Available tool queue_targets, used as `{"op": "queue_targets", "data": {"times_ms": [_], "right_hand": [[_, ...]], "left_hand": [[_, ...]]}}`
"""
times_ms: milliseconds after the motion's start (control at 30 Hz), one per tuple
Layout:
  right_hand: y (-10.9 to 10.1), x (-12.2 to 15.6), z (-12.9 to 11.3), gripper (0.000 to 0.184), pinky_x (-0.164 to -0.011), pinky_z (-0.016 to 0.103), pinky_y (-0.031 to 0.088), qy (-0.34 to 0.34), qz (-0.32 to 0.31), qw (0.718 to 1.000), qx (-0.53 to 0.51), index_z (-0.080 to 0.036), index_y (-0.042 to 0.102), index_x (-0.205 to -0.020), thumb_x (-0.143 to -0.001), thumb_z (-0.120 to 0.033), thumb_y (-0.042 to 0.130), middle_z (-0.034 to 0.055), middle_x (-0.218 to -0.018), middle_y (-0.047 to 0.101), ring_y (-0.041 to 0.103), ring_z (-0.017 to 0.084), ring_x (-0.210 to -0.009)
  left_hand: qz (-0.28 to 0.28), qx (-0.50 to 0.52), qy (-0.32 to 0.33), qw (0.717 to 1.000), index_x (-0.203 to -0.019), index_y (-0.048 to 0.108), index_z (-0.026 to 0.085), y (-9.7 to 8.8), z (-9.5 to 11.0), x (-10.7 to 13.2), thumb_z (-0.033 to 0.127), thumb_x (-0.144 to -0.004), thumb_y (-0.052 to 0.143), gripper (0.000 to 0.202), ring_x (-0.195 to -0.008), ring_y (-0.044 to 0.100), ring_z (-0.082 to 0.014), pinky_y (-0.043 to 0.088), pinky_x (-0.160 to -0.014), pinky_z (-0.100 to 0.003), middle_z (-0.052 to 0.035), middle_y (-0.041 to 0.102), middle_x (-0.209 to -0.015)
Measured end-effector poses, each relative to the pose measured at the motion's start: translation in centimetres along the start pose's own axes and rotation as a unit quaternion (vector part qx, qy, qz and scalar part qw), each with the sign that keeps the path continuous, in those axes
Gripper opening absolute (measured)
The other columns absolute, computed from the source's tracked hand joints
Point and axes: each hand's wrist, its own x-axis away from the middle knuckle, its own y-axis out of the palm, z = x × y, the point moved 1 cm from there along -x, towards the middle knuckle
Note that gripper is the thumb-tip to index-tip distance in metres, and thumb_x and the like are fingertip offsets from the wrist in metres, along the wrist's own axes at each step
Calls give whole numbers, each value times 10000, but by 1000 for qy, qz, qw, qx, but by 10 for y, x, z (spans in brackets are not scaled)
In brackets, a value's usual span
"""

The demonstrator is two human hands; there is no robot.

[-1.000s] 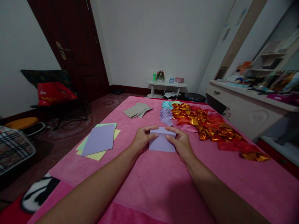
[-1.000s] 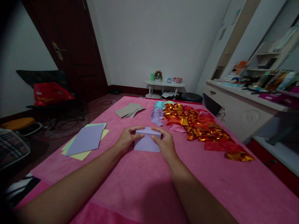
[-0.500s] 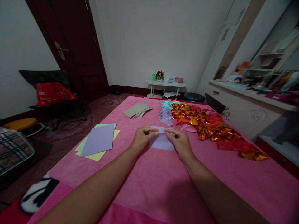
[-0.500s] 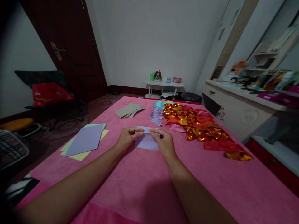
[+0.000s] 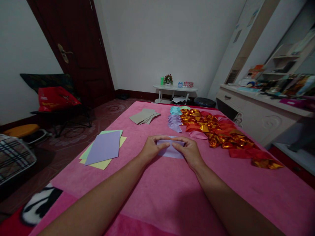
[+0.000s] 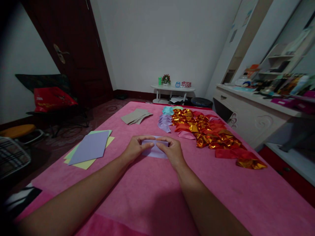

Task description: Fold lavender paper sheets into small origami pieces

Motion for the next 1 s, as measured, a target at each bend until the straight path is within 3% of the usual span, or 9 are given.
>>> {"op": "queue_targets", "data": {"times_ms": [200,367,700,1000], "right_hand": [[0,0,-1,310,-597,262,480,-3,-4,1000,-4,-201,732,-915,-631,-317,779,28,-834,720,618,161,-668],[0,-1,0,249,-617,279,489,-35,0,999,37,-174,743,-831,-641,-335,761,55,-802,723,624,184,-688],[-4,-3,8,229,-521,242,403,-22,27,998,46,-170,736,-727,-680,-395,728,29,-691,672,544,149,-602],[-5,-6,12,282,-526,247,417,28,48,995,-81,-185,728,-762,-553,-347,826,3,-658,670,553,140,-565]], "left_hand": [[-21,-30,18,999,-1000,730,129,4,5,3,296,-697,736,346,-701,631,-160,471,-657,-251,-100,731,-907],[-36,-33,14,999,-1017,725,116,5,3,3,299,-723,709,346,-694,643,-163,481,-653,-252,-110,734,-924],[35,-114,70,990,-792,767,136,2,-1,-3,286,-712,703,181,-672,617,-161,450,-599,-241,-64,730,-761],[96,-84,47,991,-711,752,137,2,4,-2,269,-632,761,154,-618,601,-146,444,-587,-245,-55,721,-710]]}}
